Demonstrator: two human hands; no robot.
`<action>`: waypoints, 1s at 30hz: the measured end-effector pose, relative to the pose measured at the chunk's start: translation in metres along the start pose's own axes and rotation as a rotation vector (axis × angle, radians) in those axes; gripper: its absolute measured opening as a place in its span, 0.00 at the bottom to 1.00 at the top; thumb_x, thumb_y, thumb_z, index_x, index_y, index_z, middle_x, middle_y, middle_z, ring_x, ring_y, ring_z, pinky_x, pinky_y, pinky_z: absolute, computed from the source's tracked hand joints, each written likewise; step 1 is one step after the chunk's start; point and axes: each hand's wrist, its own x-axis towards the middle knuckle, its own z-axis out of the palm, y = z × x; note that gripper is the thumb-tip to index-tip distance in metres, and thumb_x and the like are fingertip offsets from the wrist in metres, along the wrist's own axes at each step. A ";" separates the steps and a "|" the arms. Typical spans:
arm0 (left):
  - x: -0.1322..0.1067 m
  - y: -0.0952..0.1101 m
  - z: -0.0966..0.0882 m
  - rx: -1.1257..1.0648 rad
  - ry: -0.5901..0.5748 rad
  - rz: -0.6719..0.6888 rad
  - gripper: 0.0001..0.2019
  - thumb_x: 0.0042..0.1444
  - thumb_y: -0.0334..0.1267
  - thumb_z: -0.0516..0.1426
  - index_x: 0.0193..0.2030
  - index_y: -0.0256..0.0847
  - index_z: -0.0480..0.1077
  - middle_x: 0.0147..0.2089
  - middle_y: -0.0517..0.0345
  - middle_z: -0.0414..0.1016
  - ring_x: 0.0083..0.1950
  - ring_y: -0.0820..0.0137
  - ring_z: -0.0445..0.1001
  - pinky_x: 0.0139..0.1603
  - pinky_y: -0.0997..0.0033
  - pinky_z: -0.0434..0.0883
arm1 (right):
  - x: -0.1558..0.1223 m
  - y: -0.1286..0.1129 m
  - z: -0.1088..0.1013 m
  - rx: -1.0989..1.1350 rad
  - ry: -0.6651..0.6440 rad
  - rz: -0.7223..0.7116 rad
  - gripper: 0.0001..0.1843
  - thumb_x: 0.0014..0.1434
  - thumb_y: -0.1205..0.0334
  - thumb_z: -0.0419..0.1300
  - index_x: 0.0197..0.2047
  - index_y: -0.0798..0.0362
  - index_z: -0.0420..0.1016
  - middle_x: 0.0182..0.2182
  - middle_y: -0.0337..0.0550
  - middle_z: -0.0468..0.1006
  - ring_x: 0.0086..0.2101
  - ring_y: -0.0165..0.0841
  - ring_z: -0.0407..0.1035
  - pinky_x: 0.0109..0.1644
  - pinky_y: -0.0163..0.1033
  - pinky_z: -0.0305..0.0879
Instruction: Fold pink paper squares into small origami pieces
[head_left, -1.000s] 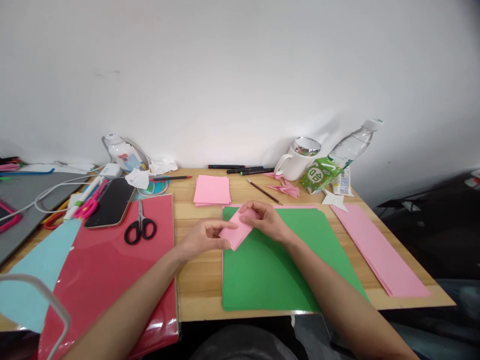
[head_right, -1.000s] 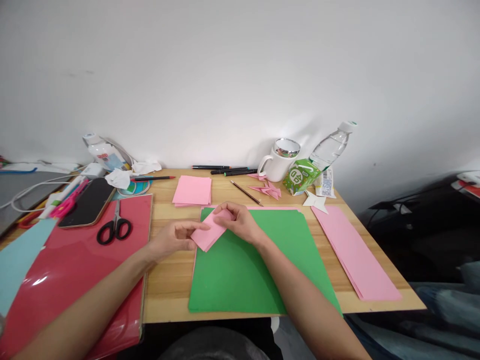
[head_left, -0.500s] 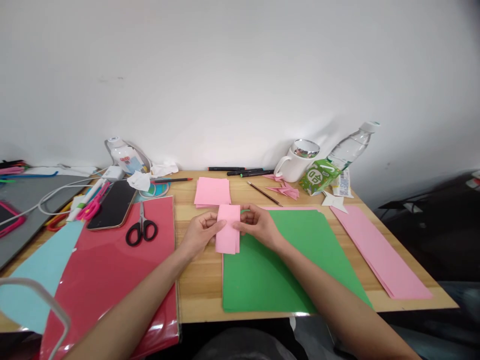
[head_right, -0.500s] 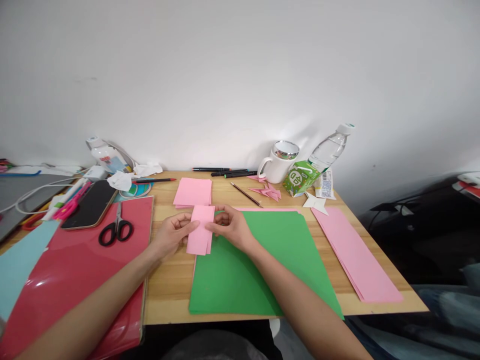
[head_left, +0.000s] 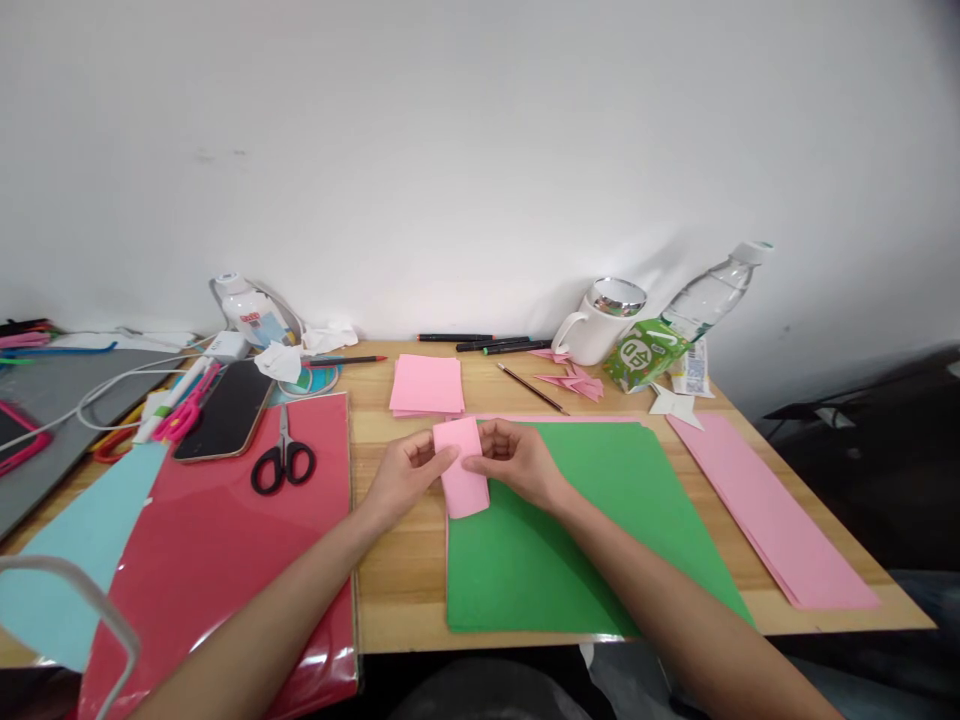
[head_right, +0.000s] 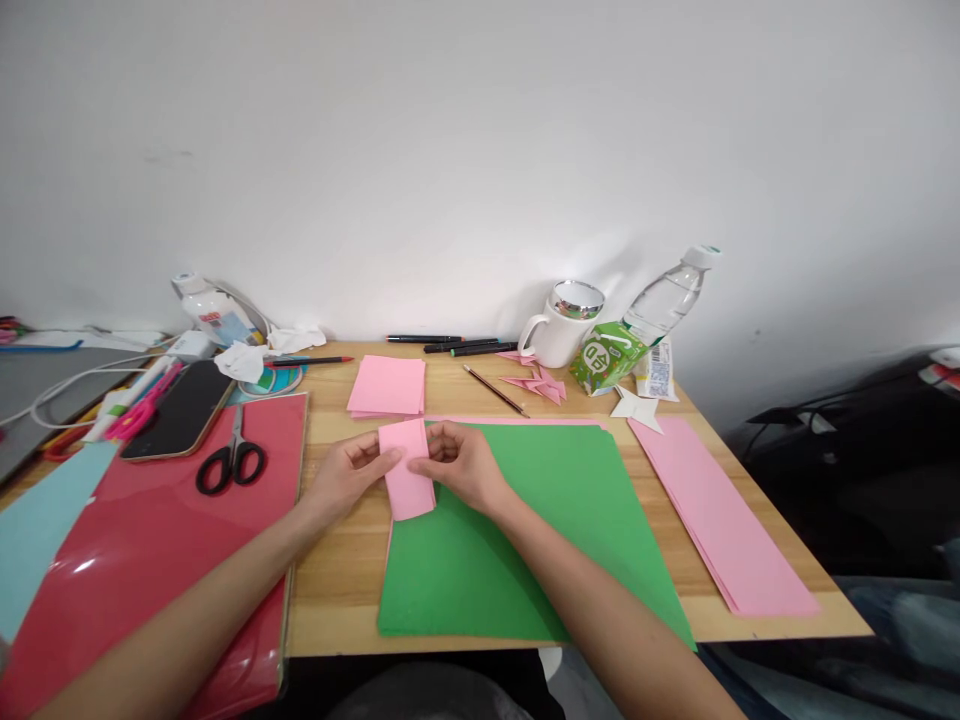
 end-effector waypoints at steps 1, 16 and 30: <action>0.000 -0.001 -0.001 0.001 -0.003 -0.006 0.17 0.45 0.46 0.65 0.37 0.36 0.75 0.38 0.54 0.80 0.41 0.64 0.76 0.43 0.68 0.70 | -0.001 -0.001 0.000 -0.005 -0.001 0.013 0.21 0.35 0.57 0.74 0.32 0.54 0.73 0.25 0.37 0.78 0.25 0.27 0.70 0.30 0.34 0.66; 0.002 -0.002 0.000 -0.130 0.075 -0.120 0.15 0.42 0.43 0.67 0.36 0.36 0.79 0.35 0.54 0.81 0.32 0.71 0.74 0.35 0.73 0.69 | -0.005 -0.004 0.001 -0.010 0.030 0.099 0.20 0.35 0.56 0.73 0.31 0.55 0.74 0.23 0.37 0.77 0.24 0.28 0.70 0.31 0.34 0.65; 0.002 0.000 0.000 -0.182 0.091 -0.115 0.15 0.39 0.42 0.69 0.34 0.37 0.79 0.32 0.54 0.81 0.31 0.70 0.74 0.35 0.72 0.69 | -0.006 -0.008 0.001 -0.017 0.038 0.138 0.19 0.32 0.59 0.75 0.28 0.55 0.74 0.24 0.37 0.77 0.25 0.28 0.70 0.32 0.35 0.66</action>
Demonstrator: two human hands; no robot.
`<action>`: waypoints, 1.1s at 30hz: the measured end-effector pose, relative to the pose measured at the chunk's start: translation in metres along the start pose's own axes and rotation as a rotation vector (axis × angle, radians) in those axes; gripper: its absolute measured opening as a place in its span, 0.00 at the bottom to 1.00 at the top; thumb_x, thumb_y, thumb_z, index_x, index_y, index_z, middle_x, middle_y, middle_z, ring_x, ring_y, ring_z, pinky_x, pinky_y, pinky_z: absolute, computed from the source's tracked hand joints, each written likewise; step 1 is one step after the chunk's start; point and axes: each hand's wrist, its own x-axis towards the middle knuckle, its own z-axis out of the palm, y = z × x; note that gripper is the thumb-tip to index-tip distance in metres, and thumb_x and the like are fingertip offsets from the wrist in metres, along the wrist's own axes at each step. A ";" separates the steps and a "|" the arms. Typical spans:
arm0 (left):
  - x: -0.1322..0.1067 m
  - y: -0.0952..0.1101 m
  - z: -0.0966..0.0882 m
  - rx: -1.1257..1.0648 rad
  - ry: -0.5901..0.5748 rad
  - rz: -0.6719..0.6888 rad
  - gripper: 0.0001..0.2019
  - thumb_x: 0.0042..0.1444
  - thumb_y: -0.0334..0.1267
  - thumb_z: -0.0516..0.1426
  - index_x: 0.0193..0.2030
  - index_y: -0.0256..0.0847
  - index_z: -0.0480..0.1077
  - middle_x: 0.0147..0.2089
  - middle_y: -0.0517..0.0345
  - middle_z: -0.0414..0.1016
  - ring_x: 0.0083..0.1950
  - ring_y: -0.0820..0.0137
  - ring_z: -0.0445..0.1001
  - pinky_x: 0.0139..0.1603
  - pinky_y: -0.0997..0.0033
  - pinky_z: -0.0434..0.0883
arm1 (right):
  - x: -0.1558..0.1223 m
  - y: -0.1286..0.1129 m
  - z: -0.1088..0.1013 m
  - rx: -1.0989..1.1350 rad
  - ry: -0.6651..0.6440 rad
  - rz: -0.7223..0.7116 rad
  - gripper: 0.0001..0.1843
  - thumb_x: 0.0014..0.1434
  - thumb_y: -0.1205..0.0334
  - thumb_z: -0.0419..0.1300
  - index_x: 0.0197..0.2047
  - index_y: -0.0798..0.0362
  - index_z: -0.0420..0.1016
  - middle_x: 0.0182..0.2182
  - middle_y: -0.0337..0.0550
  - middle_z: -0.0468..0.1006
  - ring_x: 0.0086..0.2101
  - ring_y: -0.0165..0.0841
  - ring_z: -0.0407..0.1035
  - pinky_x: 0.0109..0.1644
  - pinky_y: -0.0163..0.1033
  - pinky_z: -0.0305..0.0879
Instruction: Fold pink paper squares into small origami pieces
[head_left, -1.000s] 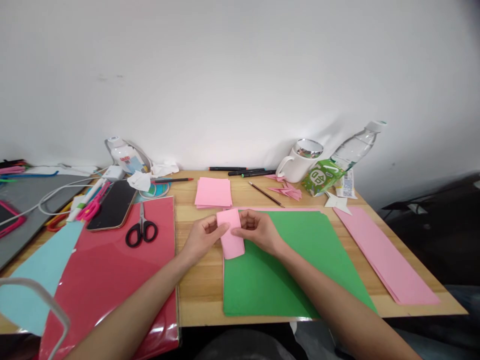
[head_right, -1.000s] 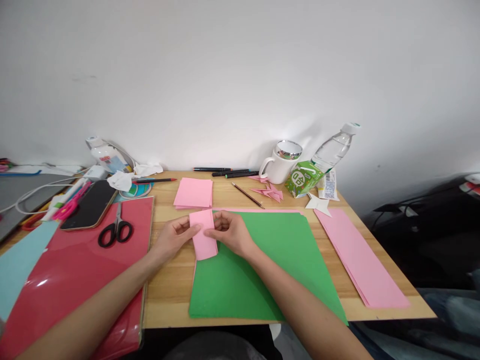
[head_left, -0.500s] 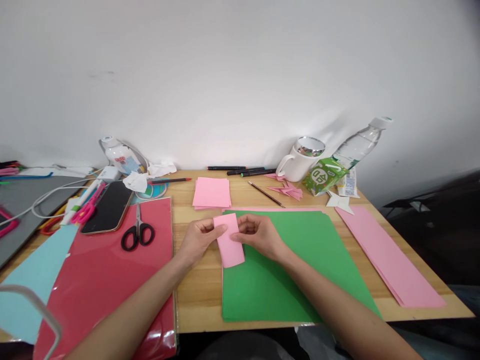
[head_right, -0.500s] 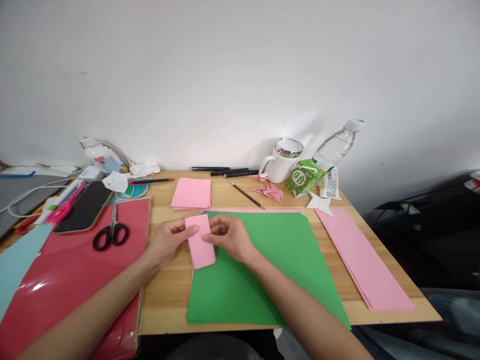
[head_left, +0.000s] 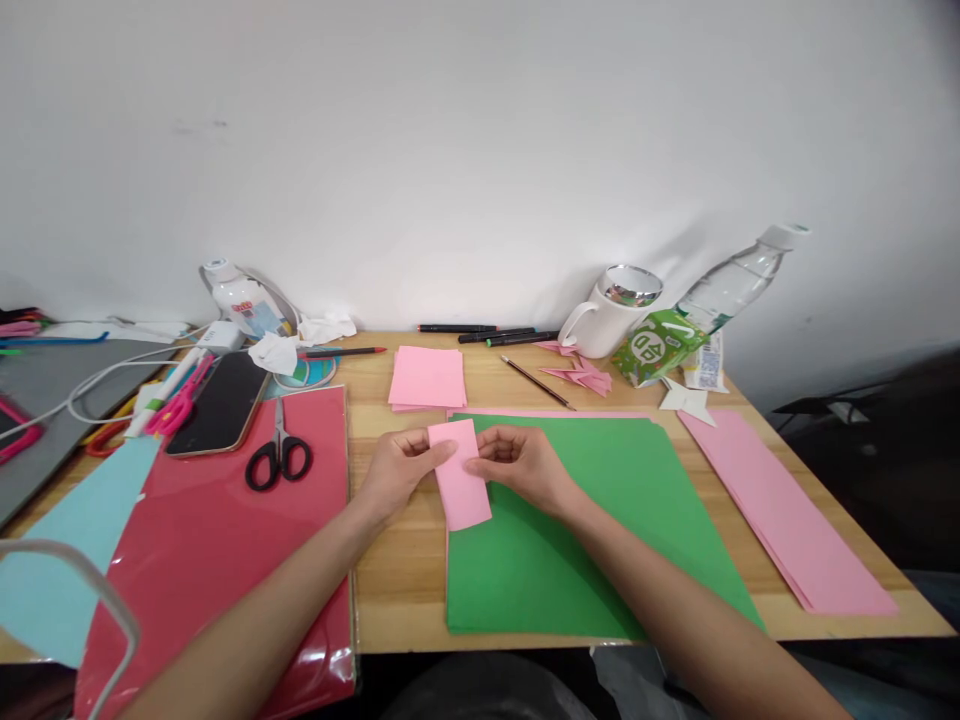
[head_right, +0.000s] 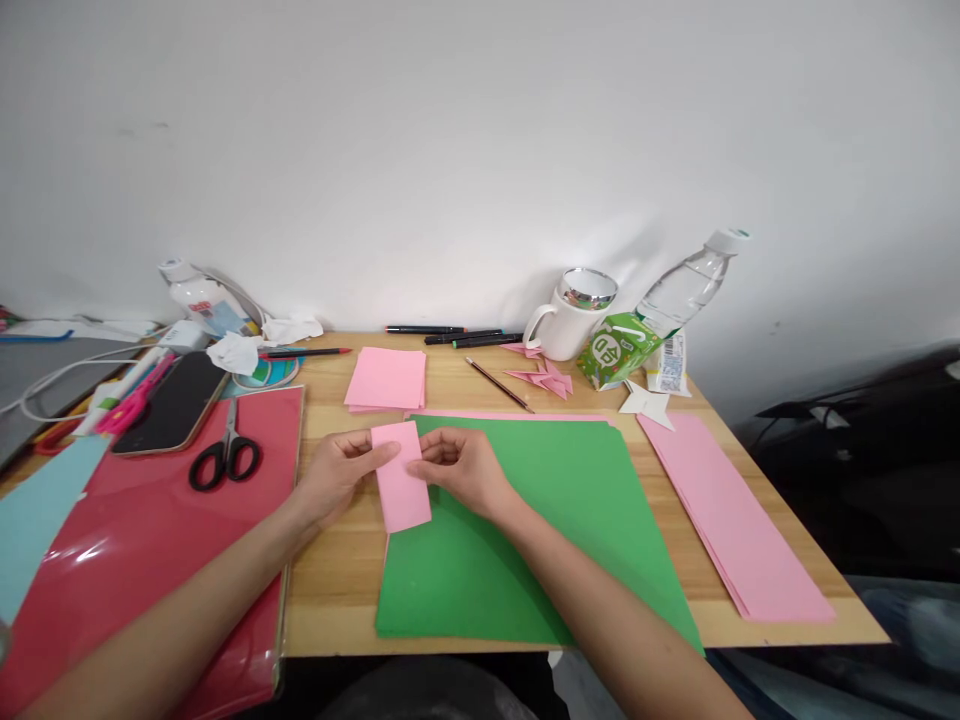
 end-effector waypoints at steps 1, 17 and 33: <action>0.000 0.000 0.000 -0.004 0.011 0.002 0.15 0.38 0.42 0.69 0.34 0.37 0.79 0.32 0.54 0.80 0.30 0.71 0.73 0.34 0.73 0.69 | 0.000 0.000 0.000 0.005 -0.004 -0.005 0.19 0.33 0.59 0.75 0.28 0.55 0.74 0.24 0.37 0.77 0.25 0.28 0.70 0.32 0.35 0.67; 0.000 0.004 0.002 -0.026 0.067 0.002 0.16 0.37 0.44 0.69 0.31 0.36 0.78 0.30 0.55 0.79 0.29 0.71 0.72 0.32 0.73 0.67 | -0.004 -0.003 0.004 0.047 -0.020 0.000 0.19 0.35 0.54 0.73 0.28 0.56 0.77 0.25 0.40 0.78 0.24 0.27 0.69 0.29 0.35 0.68; -0.002 -0.003 -0.002 0.075 -0.027 0.067 0.13 0.44 0.44 0.66 0.34 0.36 0.78 0.35 0.54 0.81 0.32 0.70 0.75 0.35 0.72 0.70 | -0.005 -0.004 0.005 0.039 -0.015 -0.036 0.18 0.40 0.50 0.71 0.25 0.56 0.74 0.21 0.37 0.75 0.22 0.25 0.65 0.28 0.34 0.66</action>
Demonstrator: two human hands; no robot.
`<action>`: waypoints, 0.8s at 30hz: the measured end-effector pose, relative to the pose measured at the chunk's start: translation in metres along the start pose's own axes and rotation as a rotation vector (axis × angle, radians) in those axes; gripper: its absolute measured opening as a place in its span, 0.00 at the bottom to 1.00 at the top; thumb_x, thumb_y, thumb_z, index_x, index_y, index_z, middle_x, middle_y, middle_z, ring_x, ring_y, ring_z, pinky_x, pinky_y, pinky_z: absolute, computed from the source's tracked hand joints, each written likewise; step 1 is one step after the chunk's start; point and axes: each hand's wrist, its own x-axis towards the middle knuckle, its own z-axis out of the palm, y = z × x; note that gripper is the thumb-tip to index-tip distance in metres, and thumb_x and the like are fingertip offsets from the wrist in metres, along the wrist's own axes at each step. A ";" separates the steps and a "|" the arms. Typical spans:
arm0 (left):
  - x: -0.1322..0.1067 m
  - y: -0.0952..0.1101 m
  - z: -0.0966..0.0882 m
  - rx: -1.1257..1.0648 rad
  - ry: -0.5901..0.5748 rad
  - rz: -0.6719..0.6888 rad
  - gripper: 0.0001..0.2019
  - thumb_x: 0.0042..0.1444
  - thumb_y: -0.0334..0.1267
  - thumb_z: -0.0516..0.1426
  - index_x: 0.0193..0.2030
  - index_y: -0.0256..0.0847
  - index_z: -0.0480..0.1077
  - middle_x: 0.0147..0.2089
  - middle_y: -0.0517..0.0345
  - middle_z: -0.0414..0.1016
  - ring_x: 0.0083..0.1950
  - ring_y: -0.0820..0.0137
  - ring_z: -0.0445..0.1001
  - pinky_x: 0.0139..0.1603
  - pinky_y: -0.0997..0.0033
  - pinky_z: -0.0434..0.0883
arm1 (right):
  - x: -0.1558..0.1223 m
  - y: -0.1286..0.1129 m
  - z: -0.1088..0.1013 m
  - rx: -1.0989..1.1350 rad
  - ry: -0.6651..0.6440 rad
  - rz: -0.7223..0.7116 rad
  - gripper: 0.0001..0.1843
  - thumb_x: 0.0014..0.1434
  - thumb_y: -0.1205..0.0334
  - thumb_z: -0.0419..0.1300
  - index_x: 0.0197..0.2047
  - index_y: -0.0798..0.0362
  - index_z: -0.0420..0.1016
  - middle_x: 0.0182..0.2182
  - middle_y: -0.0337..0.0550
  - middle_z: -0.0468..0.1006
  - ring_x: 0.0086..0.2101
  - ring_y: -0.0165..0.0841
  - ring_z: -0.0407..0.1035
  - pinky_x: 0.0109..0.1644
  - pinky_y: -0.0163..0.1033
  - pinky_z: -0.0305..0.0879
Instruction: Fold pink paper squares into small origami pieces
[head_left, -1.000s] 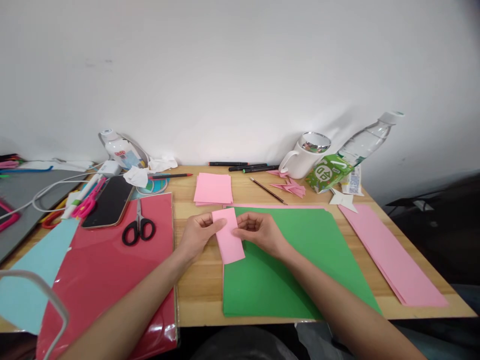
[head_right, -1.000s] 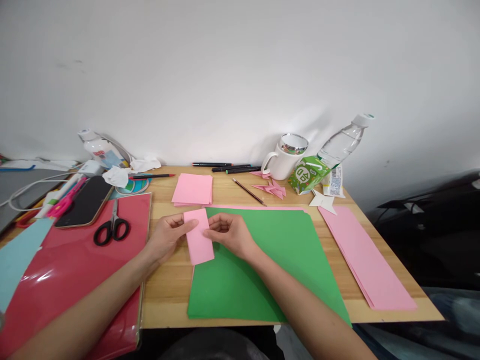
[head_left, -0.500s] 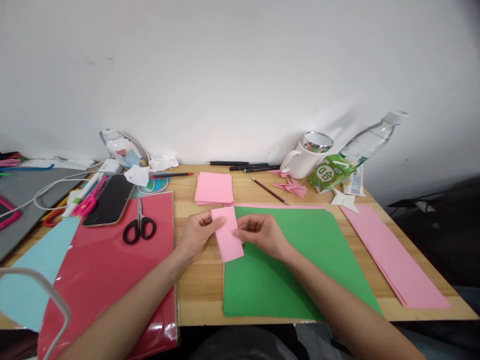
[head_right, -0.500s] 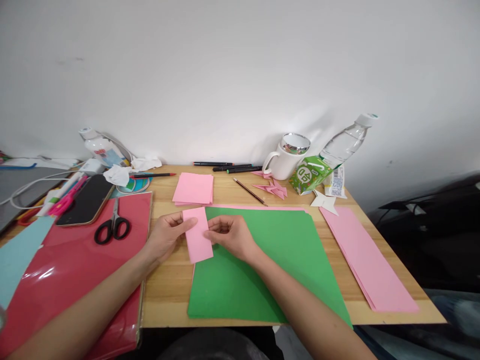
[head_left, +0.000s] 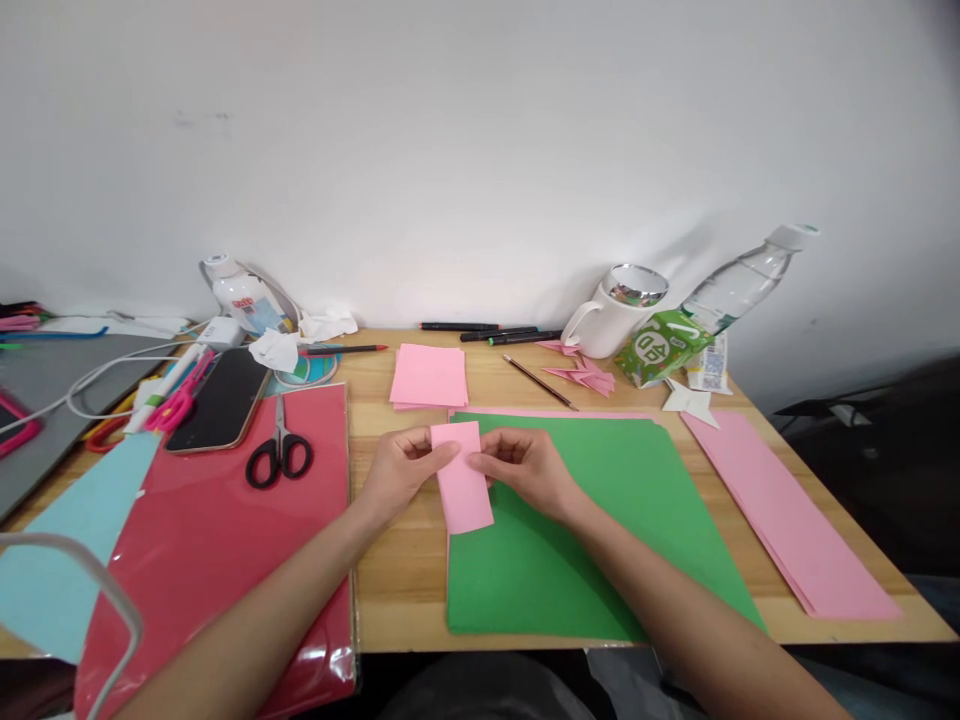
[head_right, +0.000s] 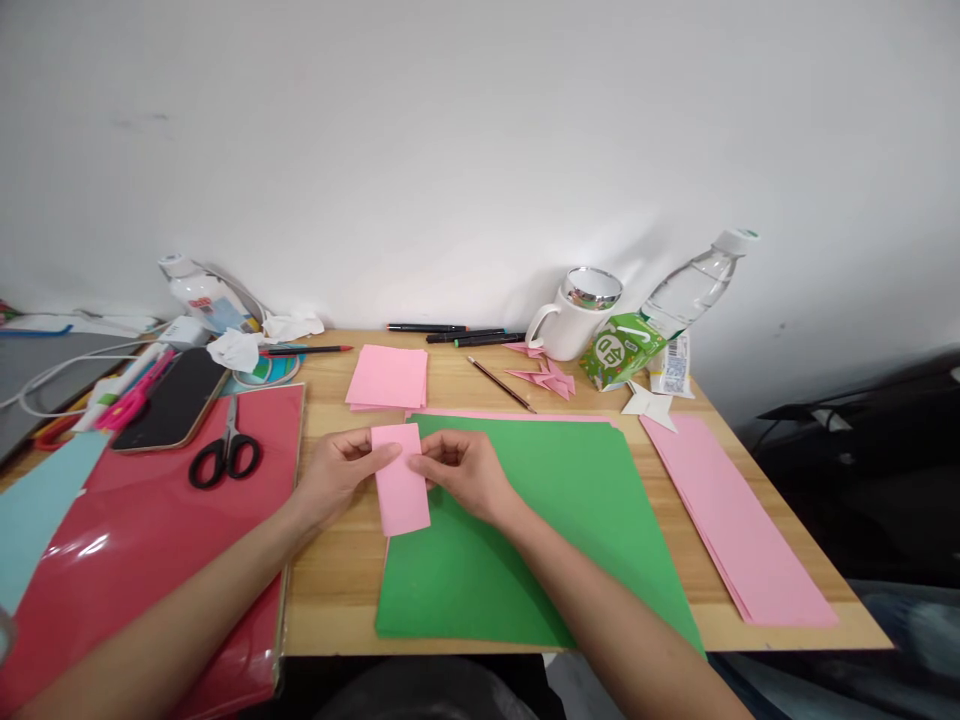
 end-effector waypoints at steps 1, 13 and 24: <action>0.000 0.000 0.000 0.004 0.000 0.004 0.13 0.44 0.44 0.66 0.33 0.36 0.78 0.35 0.54 0.81 0.32 0.69 0.75 0.36 0.72 0.70 | 0.000 0.000 0.000 0.000 0.004 0.000 0.18 0.40 0.50 0.71 0.25 0.55 0.74 0.21 0.37 0.75 0.21 0.25 0.65 0.27 0.34 0.66; -0.001 0.002 0.001 0.027 0.045 0.009 0.14 0.42 0.45 0.67 0.31 0.36 0.78 0.32 0.55 0.80 0.31 0.69 0.74 0.33 0.72 0.69 | 0.001 0.001 -0.001 0.001 0.008 -0.024 0.18 0.38 0.49 0.72 0.24 0.55 0.75 0.22 0.37 0.75 0.22 0.26 0.65 0.28 0.34 0.66; -0.002 0.003 0.001 0.122 0.055 0.085 0.14 0.48 0.47 0.64 0.30 0.36 0.77 0.27 0.58 0.75 0.28 0.72 0.69 0.29 0.74 0.66 | -0.001 -0.002 0.002 -0.016 0.042 -0.047 0.19 0.36 0.49 0.72 0.23 0.54 0.74 0.20 0.37 0.74 0.22 0.26 0.64 0.27 0.34 0.63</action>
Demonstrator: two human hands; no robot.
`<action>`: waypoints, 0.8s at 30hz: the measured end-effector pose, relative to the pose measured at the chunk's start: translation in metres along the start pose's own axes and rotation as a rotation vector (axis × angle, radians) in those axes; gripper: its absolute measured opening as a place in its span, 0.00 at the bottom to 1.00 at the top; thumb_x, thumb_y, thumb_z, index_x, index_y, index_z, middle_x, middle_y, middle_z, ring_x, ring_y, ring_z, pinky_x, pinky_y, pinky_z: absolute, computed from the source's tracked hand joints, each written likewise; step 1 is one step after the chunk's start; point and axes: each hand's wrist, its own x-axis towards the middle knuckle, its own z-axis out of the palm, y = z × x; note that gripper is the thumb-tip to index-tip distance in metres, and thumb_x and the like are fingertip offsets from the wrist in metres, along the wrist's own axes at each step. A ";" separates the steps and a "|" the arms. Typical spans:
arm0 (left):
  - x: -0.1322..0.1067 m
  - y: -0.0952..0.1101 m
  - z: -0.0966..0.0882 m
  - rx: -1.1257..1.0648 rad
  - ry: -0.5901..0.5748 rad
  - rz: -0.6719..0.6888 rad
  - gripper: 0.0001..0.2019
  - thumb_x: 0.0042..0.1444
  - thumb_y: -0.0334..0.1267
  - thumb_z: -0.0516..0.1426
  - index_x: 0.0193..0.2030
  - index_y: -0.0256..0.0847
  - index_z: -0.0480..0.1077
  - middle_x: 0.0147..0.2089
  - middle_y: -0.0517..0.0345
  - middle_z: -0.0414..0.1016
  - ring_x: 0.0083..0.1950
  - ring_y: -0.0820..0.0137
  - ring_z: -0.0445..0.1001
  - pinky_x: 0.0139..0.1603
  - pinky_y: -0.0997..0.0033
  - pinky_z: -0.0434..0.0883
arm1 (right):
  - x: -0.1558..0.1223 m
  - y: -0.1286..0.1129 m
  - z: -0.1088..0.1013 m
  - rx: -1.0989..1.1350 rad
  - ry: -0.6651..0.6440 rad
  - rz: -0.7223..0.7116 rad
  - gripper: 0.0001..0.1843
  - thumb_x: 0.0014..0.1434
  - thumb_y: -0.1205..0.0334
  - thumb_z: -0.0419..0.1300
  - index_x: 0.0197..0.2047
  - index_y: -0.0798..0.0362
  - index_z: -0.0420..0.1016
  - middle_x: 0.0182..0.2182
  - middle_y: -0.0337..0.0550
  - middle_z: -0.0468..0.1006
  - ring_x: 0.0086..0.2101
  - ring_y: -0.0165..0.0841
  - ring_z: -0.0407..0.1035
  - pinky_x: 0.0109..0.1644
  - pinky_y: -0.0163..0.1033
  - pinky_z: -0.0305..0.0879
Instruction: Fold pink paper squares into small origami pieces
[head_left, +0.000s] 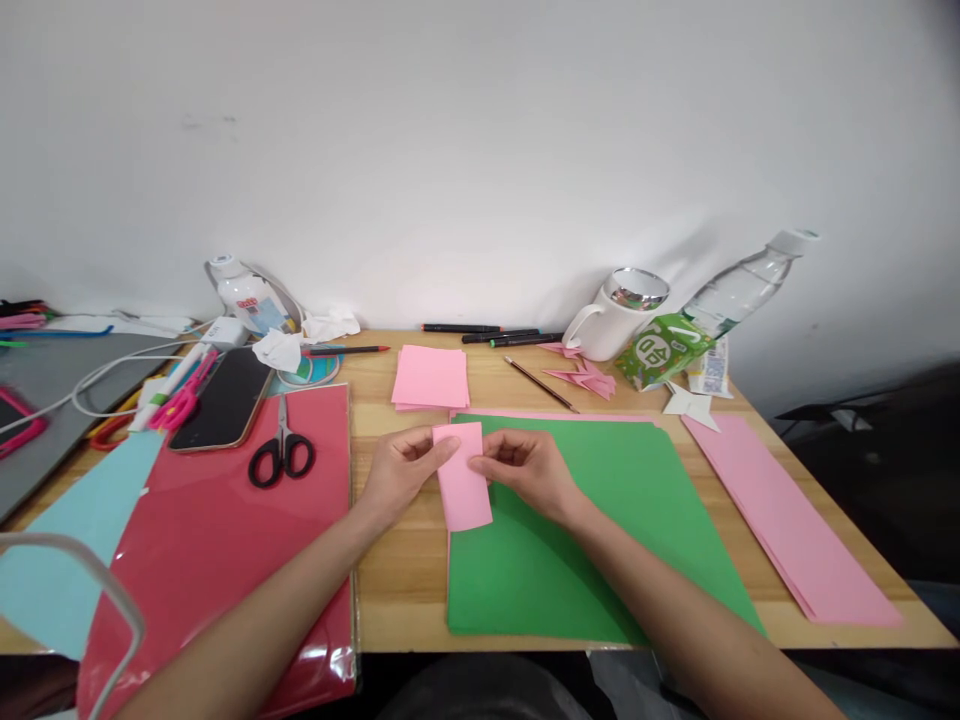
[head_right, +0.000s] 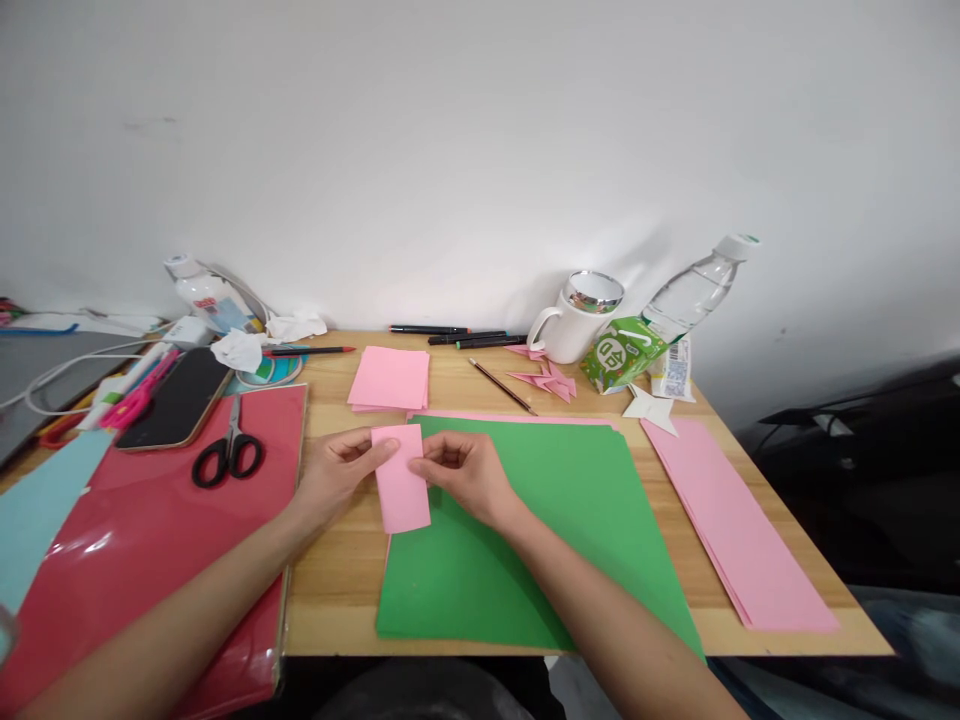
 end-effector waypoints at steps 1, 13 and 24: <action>0.000 0.000 0.000 0.013 0.009 0.000 0.14 0.47 0.48 0.64 0.28 0.36 0.77 0.26 0.59 0.75 0.27 0.72 0.68 0.28 0.74 0.65 | 0.000 0.000 0.000 0.001 -0.001 0.000 0.19 0.36 0.49 0.72 0.23 0.54 0.74 0.20 0.37 0.74 0.22 0.26 0.64 0.27 0.34 0.64; 0.000 0.001 -0.001 -0.036 -0.143 -0.113 0.14 0.46 0.45 0.65 0.36 0.38 0.78 0.35 0.55 0.80 0.34 0.68 0.75 0.36 0.72 0.70 | 0.003 0.003 -0.004 0.026 -0.029 0.066 0.18 0.38 0.51 0.72 0.24 0.55 0.75 0.21 0.36 0.75 0.21 0.25 0.65 0.26 0.34 0.66; 0.003 -0.006 -0.003 -0.048 -0.100 -0.174 0.14 0.43 0.45 0.66 0.30 0.34 0.77 0.33 0.52 0.80 0.31 0.69 0.74 0.33 0.72 0.68 | 0.004 -0.001 -0.007 0.099 -0.076 0.120 0.22 0.44 0.43 0.67 0.26 0.56 0.76 0.21 0.39 0.77 0.22 0.26 0.70 0.28 0.33 0.70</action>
